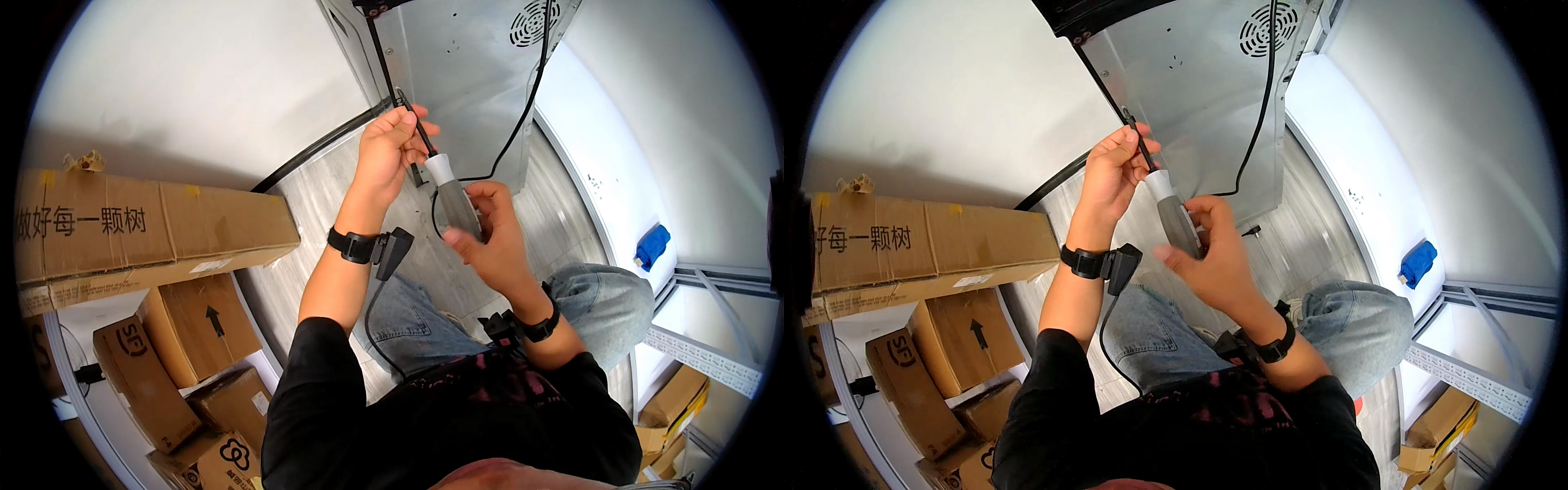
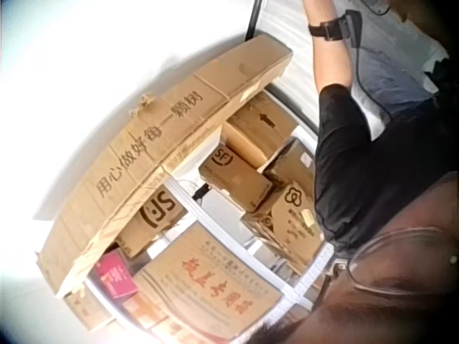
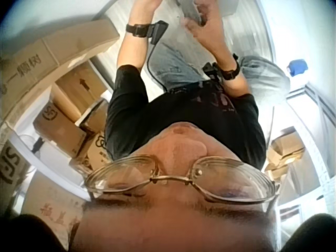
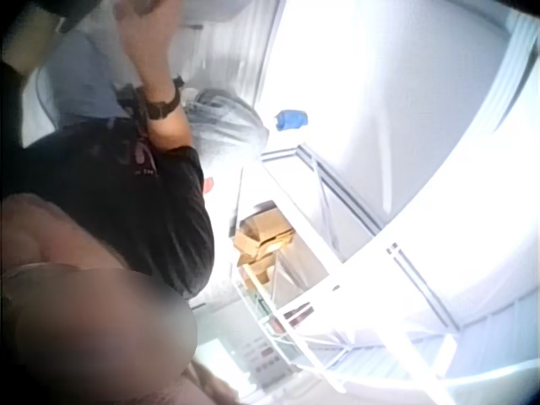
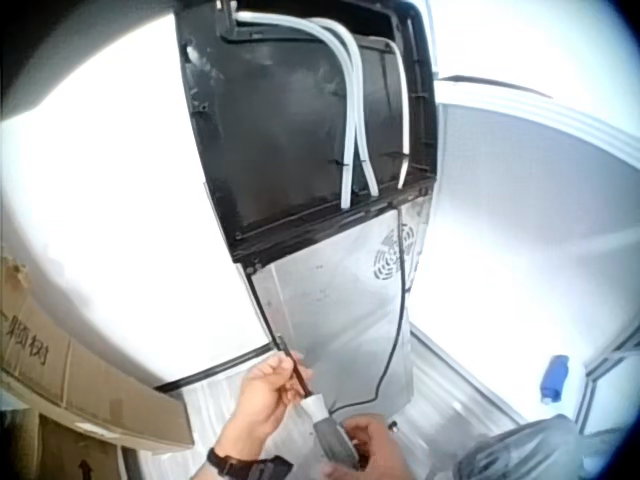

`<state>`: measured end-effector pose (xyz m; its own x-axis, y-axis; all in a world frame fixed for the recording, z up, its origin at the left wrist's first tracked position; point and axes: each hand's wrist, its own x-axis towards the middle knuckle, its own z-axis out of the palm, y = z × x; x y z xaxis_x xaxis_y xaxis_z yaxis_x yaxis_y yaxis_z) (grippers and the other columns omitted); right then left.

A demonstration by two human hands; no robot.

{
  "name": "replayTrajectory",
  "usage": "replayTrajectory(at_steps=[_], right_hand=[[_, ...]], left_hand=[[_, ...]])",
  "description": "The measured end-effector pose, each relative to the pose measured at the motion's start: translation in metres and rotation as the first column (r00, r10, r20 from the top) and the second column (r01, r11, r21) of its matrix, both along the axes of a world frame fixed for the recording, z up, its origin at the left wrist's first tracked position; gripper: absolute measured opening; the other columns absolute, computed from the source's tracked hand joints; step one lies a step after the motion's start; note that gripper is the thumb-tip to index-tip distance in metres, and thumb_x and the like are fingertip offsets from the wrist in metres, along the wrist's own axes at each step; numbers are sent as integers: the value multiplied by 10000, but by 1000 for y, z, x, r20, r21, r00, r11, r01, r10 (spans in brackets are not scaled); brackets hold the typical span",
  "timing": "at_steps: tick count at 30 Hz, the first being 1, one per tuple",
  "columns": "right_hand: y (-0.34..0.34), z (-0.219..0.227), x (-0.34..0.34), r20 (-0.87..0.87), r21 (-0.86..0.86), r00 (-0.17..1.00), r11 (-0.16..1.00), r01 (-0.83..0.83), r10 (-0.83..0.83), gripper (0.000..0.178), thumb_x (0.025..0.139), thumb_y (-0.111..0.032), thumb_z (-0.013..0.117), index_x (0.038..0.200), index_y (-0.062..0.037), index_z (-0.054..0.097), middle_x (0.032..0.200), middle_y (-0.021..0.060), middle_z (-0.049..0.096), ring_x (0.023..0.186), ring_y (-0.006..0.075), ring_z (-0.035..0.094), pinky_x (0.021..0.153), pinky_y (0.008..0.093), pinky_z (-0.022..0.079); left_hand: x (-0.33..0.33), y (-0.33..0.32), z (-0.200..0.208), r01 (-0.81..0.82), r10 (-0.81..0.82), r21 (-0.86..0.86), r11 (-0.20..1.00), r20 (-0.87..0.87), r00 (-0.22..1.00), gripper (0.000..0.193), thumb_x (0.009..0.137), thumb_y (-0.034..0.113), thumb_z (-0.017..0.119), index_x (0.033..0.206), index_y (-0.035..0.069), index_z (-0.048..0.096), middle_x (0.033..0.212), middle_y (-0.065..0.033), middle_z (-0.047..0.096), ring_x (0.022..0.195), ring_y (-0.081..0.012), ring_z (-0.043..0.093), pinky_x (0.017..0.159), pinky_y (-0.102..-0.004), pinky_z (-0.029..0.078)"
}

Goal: The person uses a screwdriver to tighten screws on the back panel of a large appliance. They repeatedly insert screws into holes and turn the screwdriver to secure them in place.

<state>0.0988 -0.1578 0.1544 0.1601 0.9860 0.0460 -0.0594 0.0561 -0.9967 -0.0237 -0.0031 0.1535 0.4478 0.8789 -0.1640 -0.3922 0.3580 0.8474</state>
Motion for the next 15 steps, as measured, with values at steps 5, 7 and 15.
replayTrajectory(at_steps=[5, 7, 15], right_hand=[[0, -3, -1, 228, 82, 970, 995, 62, -79, 479, 822, -131, 658, 1200, -42, 376, 925, 84, 564, 714, 119, 555, 582, 251, 447], [0, 2, 1, 64, 12, 998, 1000, 25, -26, 450, 847, -130, 624, 1208, -47, 368, 894, 85, 573, 650, 109, 540, 545, 242, 438], [-1, 12, 13, -359, -115, 932, 988, -99, 52, 324, 938, -193, 469, 1214, -62, 363, 836, 122, 610, 513, 96, 491, 466, 234, 427]], left_hand=[[2, -2, -3, -45, 45, -11, 999, 11, 999, 182, 953, 190, 482, 948, 28, 565, 801, -101, 659, 570, -104, 599, 488, -209, 449], [2, -1, -7, -39, 40, -21, 999, 52, 998, 177, 950, 200, 494, 928, 38, 561, 796, -102, 658, 564, -94, 599, 477, -208, 446], [4, 0, -6, 1, 6, -51, 999, 128, 992, 155, 936, 208, 528, 901, 60, 556, 786, -97, 653, 552, -103, 607, 479, -207, 471]])
